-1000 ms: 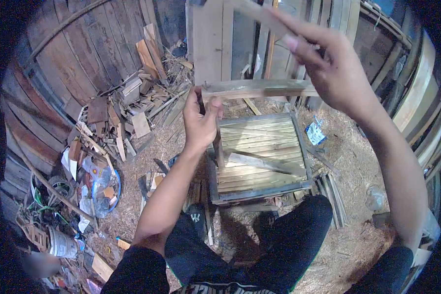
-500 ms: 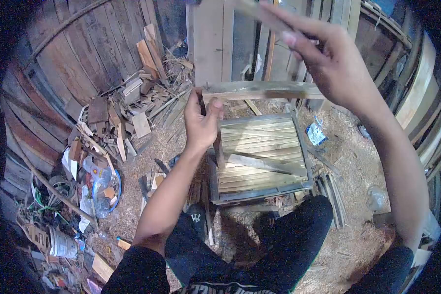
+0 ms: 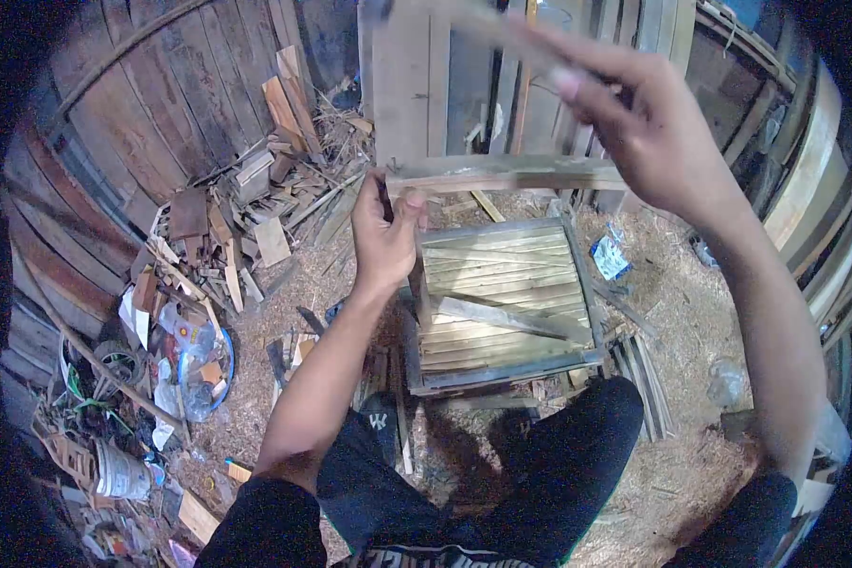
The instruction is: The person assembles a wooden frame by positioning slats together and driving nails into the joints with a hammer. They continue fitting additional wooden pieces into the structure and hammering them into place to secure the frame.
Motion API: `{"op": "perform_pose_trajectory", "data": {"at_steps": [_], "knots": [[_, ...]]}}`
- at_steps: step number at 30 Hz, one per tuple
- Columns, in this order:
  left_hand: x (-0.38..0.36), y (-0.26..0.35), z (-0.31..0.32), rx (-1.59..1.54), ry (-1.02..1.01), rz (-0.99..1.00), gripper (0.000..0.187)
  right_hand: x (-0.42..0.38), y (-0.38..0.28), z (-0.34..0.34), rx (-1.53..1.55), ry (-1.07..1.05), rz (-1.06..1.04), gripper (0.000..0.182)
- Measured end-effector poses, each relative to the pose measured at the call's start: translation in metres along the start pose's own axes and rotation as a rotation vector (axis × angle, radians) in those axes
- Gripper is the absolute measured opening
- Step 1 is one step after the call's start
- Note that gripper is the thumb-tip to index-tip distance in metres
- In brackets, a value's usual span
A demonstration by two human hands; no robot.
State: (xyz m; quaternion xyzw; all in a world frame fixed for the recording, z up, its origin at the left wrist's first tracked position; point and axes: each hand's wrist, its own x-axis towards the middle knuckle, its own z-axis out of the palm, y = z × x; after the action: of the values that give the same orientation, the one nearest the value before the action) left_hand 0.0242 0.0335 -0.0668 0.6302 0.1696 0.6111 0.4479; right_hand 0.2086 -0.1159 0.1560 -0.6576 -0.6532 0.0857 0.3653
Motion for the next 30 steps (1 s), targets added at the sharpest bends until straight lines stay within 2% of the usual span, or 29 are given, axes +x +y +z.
{"op": "perform_pose_trajectory", "data": {"at_steps": [2,4,5,6,8,10,11,12,14,15,16,18,19,20,22,23,24,26,27,28,30], "knots": [[-0.002,-0.007,-0.004,0.052,0.002,0.025,0.041,-0.002,0.009,0.005,0.041,0.036,0.017,0.038],[0.003,-0.004,-0.001,0.098,0.008,0.072,0.04,-0.005,0.036,0.007,-0.1,-0.259,-0.209,0.042],[0.001,-0.001,0.004,0.029,0.003,0.048,0.039,-0.005,0.039,0.003,-0.064,-0.175,-0.512,0.04],[-0.001,0.0,0.005,-0.036,0.003,0.021,0.037,-0.002,0.016,-0.007,-0.215,-0.203,-0.425,0.04],[-0.001,-0.009,0.001,0.018,0.007,0.02,0.036,-0.001,0.0,0.003,0.004,0.052,0.053,0.043],[-0.003,-0.009,-0.001,0.073,-0.003,0.025,0.035,0.006,0.046,0.015,0.387,-0.273,-0.553,0.042],[-0.006,-0.007,0.001,0.037,0.004,0.035,0.035,-0.006,0.047,0.005,-0.275,-0.292,-0.2,0.041],[-0.005,-0.005,0.004,-0.003,0.002,0.045,0.034,-0.004,0.038,0.001,-0.279,-0.283,-0.2,0.041],[-0.001,0.002,0.004,0.023,0.003,0.043,0.034,-0.001,0.023,-0.001,-0.068,-0.147,-0.309,0.042],[-0.001,0.003,0.002,0.055,0.014,0.04,0.034,-0.006,0.004,0.003,0.085,-0.019,-0.076,0.045],[-0.004,-0.001,0.0,0.059,0.013,0.031,0.034,-0.01,0.008,0.005,0.091,-0.024,-0.07,0.045],[-0.001,-0.01,-0.003,0.039,0.017,0.059,0.037,-0.011,0.026,0.008,-0.218,-0.29,-0.483,0.047],[0.003,-0.006,-0.002,0.036,0.015,0.066,0.037,-0.002,0.037,0.011,-0.297,-0.356,-0.567,0.05],[0.002,-0.002,0.001,-0.044,0.021,0.054,0.038,0.0,0.041,0.008,-0.301,-0.355,-0.56,0.05],[0.0,-0.003,0.001,-0.119,0.034,0.037,0.039,0.004,0.029,0.014,0.079,-0.043,-0.411,0.059],[-0.002,-0.005,-0.001,-0.032,0.033,0.039,0.04,-0.002,0.007,0.007,0.0,0.047,0.02,0.056],[-0.002,-0.006,-0.003,0.057,0.027,0.044,0.04,-0.006,0.008,0.01,0.007,0.044,0.02,0.056],[0.0,-0.006,-0.004,0.095,0.023,0.055,0.039,-0.009,0.023,0.01,-0.049,-0.266,-0.423,0.044],[0.002,-0.003,-0.001,0.018,0.024,0.048,0.038,0.001,0.024,0.02,0.069,-0.138,-0.591,0.041],[-0.001,-0.003,0.002,-0.06,0.024,0.028,0.037,-0.007,0.013,-0.006,-0.307,-0.166,-0.548,0.045],[-0.002,-0.006,-0.002,-0.063,0.011,0.022,0.037,-0.001,0.005,0.003,0.021,-0.008,-0.141,0.048]]}}
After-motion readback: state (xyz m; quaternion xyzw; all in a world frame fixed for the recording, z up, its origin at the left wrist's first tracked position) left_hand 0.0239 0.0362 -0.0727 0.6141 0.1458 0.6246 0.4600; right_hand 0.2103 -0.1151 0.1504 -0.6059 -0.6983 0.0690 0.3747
